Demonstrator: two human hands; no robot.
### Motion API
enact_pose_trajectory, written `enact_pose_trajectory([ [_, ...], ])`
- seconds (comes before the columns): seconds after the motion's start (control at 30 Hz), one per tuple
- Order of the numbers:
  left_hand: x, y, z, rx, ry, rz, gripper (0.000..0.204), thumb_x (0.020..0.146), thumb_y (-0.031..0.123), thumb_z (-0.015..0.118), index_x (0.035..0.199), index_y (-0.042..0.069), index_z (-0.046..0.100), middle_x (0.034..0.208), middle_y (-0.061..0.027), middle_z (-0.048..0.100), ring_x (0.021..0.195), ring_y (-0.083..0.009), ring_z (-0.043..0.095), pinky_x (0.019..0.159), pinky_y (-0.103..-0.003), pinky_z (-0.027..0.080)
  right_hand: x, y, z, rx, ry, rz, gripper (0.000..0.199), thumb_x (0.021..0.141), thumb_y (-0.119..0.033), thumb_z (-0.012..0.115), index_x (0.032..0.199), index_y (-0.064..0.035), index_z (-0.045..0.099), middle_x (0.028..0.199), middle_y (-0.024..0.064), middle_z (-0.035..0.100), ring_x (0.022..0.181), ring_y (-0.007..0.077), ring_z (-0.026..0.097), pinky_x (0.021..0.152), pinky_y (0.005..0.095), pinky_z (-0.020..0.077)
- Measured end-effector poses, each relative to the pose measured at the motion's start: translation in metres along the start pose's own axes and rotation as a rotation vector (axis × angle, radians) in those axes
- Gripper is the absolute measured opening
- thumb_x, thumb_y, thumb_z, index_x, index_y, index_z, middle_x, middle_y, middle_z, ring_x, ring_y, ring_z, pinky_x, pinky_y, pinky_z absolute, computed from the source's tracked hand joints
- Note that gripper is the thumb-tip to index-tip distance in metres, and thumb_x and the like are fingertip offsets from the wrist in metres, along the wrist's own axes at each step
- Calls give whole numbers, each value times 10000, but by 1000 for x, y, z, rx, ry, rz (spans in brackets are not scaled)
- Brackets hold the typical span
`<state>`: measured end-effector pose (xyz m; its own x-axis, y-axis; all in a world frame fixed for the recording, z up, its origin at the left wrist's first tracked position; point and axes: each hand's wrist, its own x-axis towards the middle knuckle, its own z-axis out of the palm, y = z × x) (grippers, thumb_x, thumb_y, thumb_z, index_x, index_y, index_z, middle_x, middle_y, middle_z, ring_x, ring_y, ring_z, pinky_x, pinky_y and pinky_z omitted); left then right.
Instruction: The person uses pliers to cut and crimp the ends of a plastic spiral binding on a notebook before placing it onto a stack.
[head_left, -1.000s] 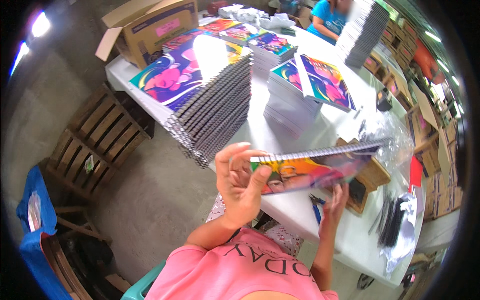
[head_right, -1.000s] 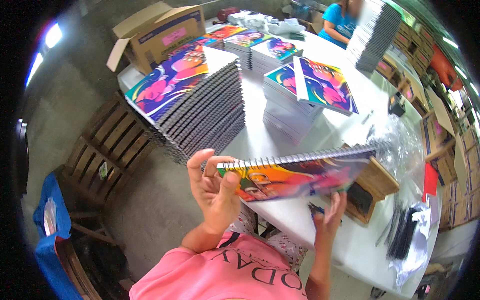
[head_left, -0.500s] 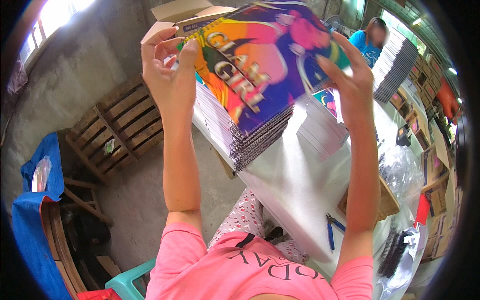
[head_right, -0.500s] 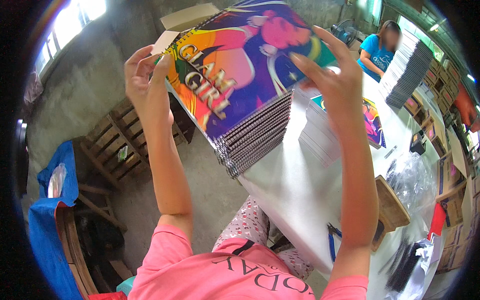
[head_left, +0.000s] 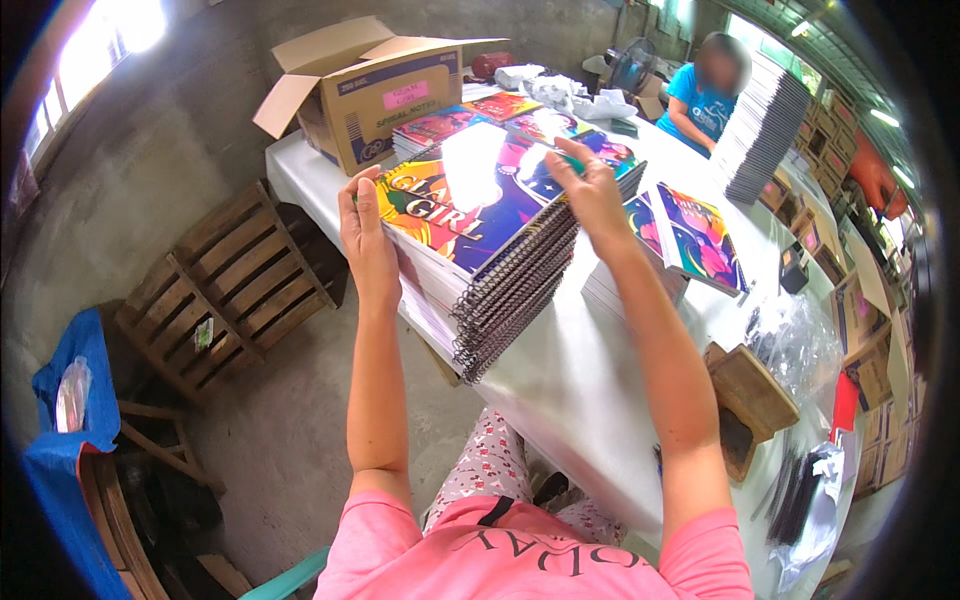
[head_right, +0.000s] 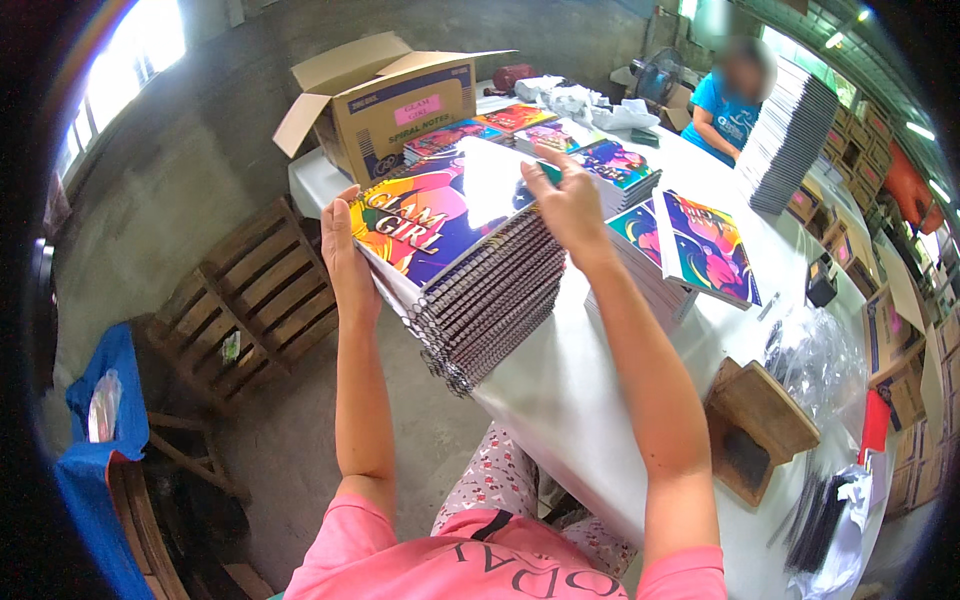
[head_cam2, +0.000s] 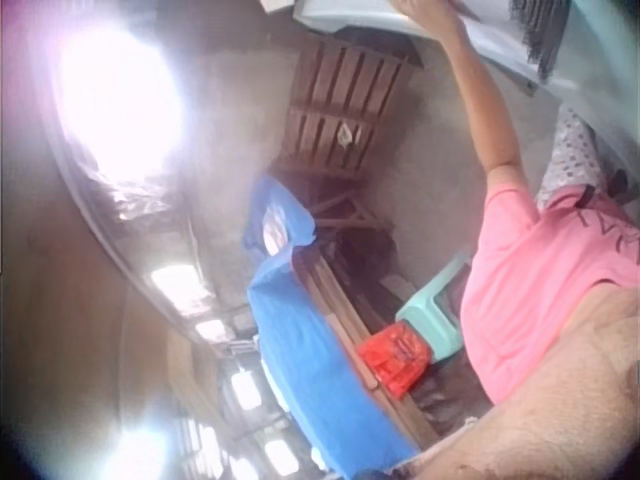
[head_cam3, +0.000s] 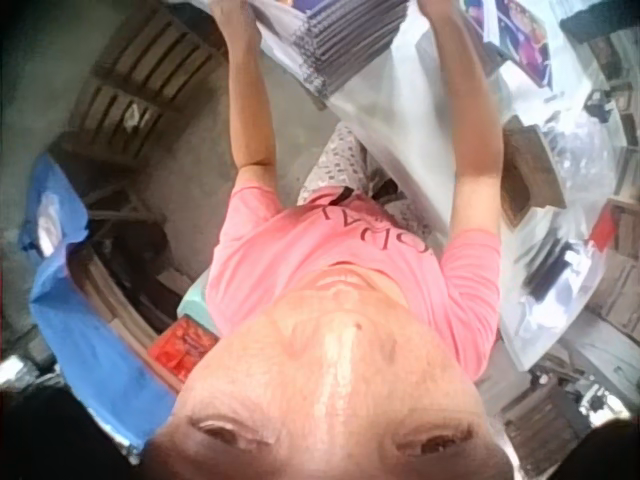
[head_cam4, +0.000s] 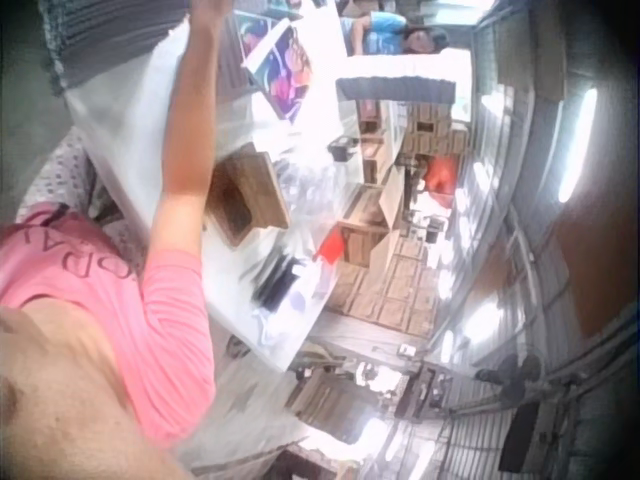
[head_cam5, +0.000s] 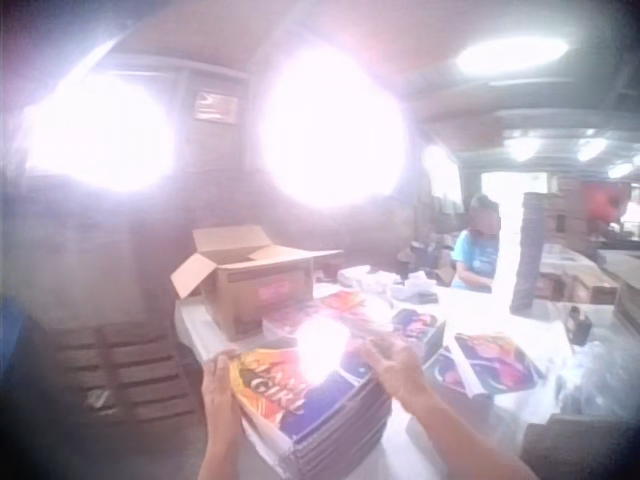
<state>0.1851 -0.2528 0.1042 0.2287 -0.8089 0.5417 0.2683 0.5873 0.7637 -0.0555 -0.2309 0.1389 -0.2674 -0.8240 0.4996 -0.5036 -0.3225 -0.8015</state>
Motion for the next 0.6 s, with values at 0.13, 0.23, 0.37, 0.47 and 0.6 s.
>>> enact_pose_trajectory([
  [0.13,4,-7,1,52,37,7,477,984,440,350,1185,33,500,1128,-98,548,1059,-171,512,943,-311,379,-2,5,-2,-57,73,-71,532,886,-411,565,1278,-56,511,1273,187,523,1187,275,487,1001,345,341],
  [0.23,2,7,-24,1,269,4,571,964,525,298,1247,55,459,1197,-112,536,1115,-209,517,968,-384,367,-12,22,-34,-418,320,-291,594,867,-445,589,1322,-89,450,1298,183,475,1253,306,399,1024,409,325],
  [0.37,-43,60,-54,53,449,307,447,979,419,306,1207,76,478,1246,-119,503,1145,-274,489,973,-425,337,-70,58,-161,-78,1000,-100,524,810,-126,662,1248,-35,388,1152,126,457,1143,246,424,1011,418,296],
  [0.47,-101,87,-32,-64,70,686,293,956,321,357,1102,118,508,1091,-70,530,1076,-249,514,901,-415,379,-128,106,-201,532,1292,290,308,768,-316,668,982,-147,525,936,-15,501,802,112,473,628,308,368],
  [0.6,-159,95,41,79,-410,783,206,788,199,609,993,184,613,921,11,589,809,-161,594,711,-328,437,-127,122,-165,822,970,764,642,634,-528,777,1065,-118,536,967,16,567,827,165,531,703,351,433],
])
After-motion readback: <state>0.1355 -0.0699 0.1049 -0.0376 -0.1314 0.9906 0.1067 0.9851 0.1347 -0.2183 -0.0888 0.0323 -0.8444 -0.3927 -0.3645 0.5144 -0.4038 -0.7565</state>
